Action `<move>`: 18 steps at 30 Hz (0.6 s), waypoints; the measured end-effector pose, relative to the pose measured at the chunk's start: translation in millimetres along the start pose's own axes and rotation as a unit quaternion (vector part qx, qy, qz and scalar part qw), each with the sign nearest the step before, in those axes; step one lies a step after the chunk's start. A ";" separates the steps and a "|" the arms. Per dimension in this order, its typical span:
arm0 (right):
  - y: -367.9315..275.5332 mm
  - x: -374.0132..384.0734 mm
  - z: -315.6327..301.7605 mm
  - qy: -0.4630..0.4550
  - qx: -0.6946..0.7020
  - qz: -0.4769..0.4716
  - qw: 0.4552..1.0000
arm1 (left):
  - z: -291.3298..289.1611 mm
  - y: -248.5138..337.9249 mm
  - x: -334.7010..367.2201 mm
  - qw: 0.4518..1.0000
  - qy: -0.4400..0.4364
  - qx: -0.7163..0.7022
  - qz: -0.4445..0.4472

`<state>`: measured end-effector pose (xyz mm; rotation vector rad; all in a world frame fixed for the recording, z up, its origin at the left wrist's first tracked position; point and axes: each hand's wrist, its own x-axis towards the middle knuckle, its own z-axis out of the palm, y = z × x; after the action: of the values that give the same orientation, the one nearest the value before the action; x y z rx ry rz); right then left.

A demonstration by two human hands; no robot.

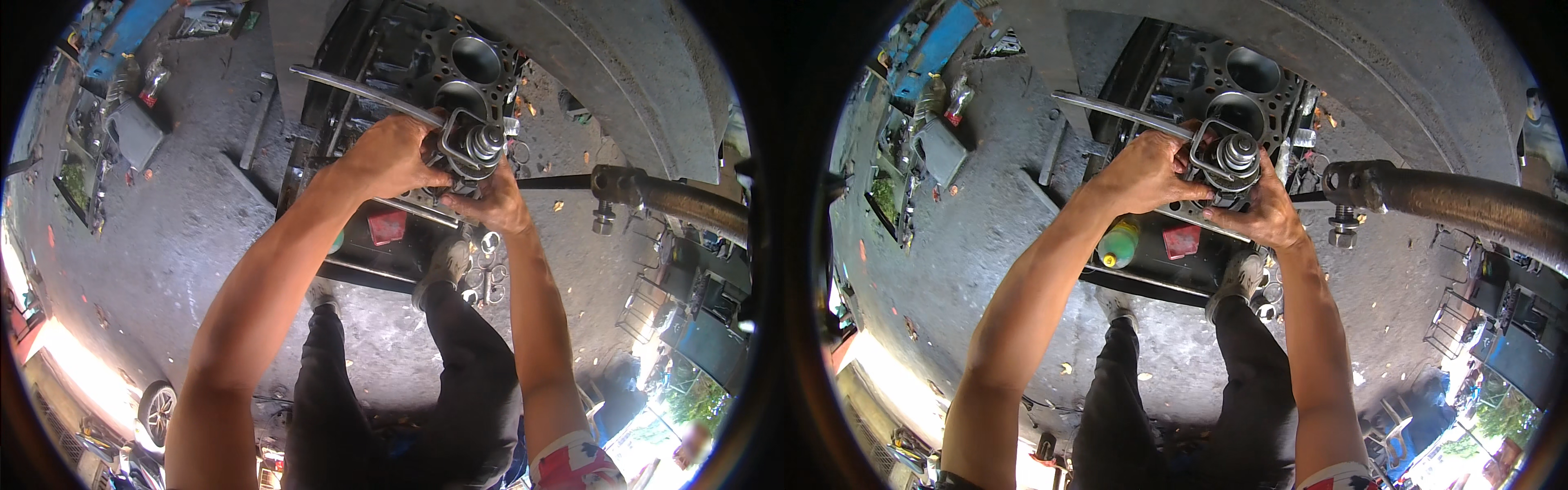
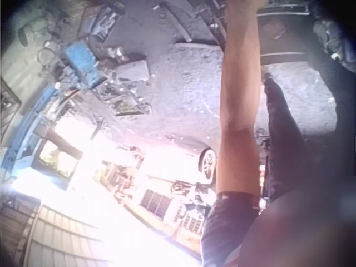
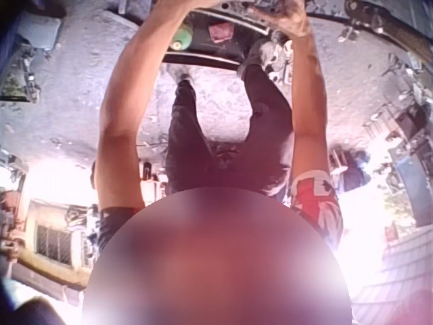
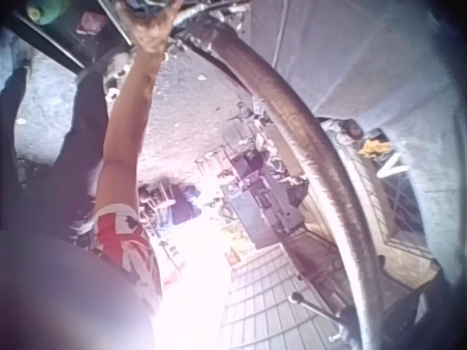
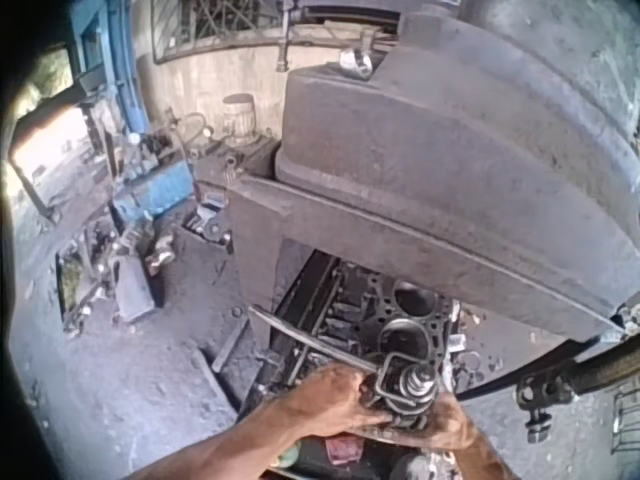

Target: The person assembles an engine block by hand, inserting a piston into a cylinder, applying lubricant, and using a wrench to tighten components. The person also handles a crankshaft and places it into the engine block.

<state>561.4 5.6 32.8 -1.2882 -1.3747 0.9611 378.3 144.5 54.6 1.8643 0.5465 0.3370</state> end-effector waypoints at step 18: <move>3.9 -4.4 0.3 0.030 0.138 0.095 0.985 | 8.3 6.0 0.7 0.998 0.010 0.047 0.048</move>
<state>561.8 1.8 28.4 -1.2394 -1.0441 1.1880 384.1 136.5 57.3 1.9841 0.4956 0.3994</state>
